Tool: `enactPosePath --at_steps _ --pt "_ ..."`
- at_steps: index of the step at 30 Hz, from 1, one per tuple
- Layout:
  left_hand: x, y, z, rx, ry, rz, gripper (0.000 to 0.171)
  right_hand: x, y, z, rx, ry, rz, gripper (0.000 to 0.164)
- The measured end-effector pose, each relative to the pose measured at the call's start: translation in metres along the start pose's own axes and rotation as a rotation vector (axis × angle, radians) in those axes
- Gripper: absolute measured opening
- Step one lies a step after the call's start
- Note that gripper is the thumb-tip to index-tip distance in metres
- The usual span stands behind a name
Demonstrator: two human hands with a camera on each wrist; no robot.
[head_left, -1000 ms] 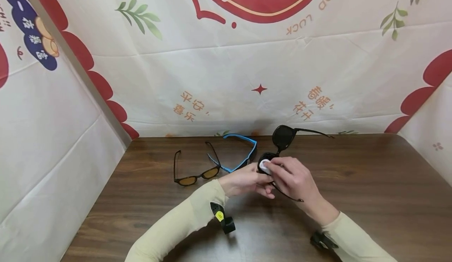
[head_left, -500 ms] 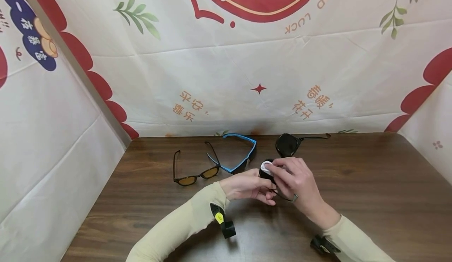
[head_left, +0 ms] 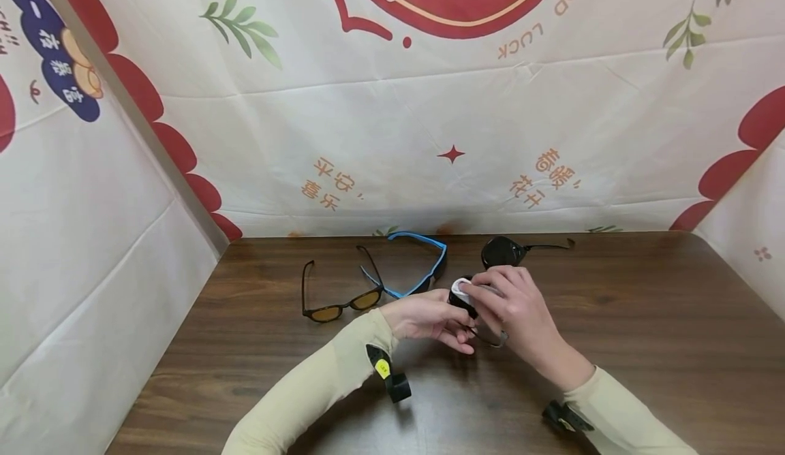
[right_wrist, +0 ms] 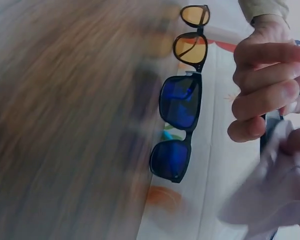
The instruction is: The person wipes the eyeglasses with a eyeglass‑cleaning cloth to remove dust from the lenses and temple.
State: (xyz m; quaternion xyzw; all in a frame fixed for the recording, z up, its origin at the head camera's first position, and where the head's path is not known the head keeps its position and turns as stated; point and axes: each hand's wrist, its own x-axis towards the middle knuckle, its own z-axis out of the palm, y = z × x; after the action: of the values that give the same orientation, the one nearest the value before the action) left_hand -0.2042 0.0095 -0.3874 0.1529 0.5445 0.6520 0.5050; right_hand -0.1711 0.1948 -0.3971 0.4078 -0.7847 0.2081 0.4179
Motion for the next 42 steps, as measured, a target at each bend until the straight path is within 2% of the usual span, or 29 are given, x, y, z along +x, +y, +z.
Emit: enactPosePath --at_steps 3,6,7,10,14,19,22,25,28,30,36,42 --pt "-0.001 0.000 -0.002 0.012 0.015 0.003 0.017 -0.001 0.000 0.001 0.075 -0.067 -0.014 0.031" --pt "-0.002 -0.001 -0.005 0.038 0.031 0.002 0.016 -0.005 0.000 -0.002 0.090 -0.154 -0.018 0.016" --pt "-0.003 -0.001 -0.005 0.042 0.037 0.001 0.015 -0.006 0.000 -0.004 0.079 -0.178 -0.006 0.017" --pt "-0.002 -0.004 -0.005 0.018 0.045 -0.003 0.015 -0.011 -0.001 -0.009 0.009 -0.206 0.041 0.037" --pt "0.000 -0.006 -0.003 -0.029 0.052 0.007 0.019 -0.015 -0.002 -0.014 -0.086 -0.147 0.139 0.039" --pt "0.002 -0.008 -0.001 -0.025 0.069 0.020 0.010 -0.009 0.004 -0.017 -0.142 -0.011 0.262 0.037" --pt "0.002 -0.010 0.001 -0.018 0.070 0.010 0.012 -0.004 0.008 -0.018 -0.204 0.025 0.323 0.036" --pt "0.004 -0.013 0.003 -0.010 0.070 0.006 0.012 -0.001 0.011 -0.015 -0.293 0.044 0.346 0.032" --pt "0.004 -0.014 0.005 -0.005 0.068 0.001 0.013 0.000 0.011 -0.011 -0.336 0.047 0.327 0.031" --pt "0.003 -0.014 0.005 -0.004 0.068 -0.001 0.012 0.000 0.010 -0.008 -0.323 0.039 0.310 0.030" --pt "-0.001 -0.010 0.001 0.011 0.096 -0.005 0.011 -0.002 0.008 -0.013 -0.271 -0.053 0.302 0.028" --pt "-0.004 -0.008 0.002 0.041 0.115 -0.041 0.014 0.004 0.005 -0.015 -0.398 -0.059 0.339 0.011"
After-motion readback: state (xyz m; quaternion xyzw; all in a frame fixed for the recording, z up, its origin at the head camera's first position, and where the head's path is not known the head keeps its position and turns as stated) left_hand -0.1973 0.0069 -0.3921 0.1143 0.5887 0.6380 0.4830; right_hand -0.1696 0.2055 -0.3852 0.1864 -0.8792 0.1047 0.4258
